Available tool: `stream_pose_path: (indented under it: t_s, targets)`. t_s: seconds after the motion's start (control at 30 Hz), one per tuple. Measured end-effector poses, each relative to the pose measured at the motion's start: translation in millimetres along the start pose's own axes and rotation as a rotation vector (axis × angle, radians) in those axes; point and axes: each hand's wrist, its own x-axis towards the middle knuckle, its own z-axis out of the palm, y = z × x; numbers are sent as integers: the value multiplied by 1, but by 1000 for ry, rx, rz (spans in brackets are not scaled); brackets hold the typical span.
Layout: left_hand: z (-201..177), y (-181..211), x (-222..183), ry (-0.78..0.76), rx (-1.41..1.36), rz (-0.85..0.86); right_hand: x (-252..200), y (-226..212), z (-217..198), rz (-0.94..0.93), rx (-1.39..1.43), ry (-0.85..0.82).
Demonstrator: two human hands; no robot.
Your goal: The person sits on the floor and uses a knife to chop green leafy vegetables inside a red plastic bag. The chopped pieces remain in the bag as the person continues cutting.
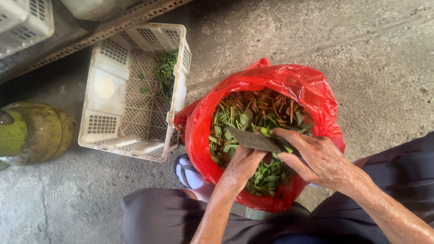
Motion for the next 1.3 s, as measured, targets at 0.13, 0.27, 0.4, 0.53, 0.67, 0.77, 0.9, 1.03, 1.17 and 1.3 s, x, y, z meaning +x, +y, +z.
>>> stream_pose_path:
  t_s: [0.13, 0.27, 0.4, 0.53, 0.67, 0.77, 0.9, 1.03, 1.17, 1.3]
  targets:
    - [1, -9, 4, -34, -337, 5, -3, 6, -4, 120, 152, -107]
    - [-11, 5, -2, -131, -459, -39, -5, 13, -7, 120, 332, -162]
    - [-13, 15, -8, -246, -468, -67, -8, 15, -6, 191, 274, -222]
    - [-16, 15, -8, -220, -405, -80, -9, 14, -5, -23, 222, -138]
    - [-21, 11, -9, -275, -403, -25, -10, 12, -4, 0, 206, -176]
    - [-13, 9, -11, -283, -218, -144, -7, 13, -2, -13, 239, -171]
    - [-5, 12, -15, -499, -25, -242, -2, 21, -2, 278, 238, -273]
    - [-17, 20, -15, -341, 609, -126, 4, 26, -1, 61, 351, -104]
    - [-20, 17, -14, 13, 1094, -60, 3, 32, -8, 479, 333, -240]
    - [-24, 14, -7, 249, 1298, -50, 6, 41, -5, 447, -2, -193]
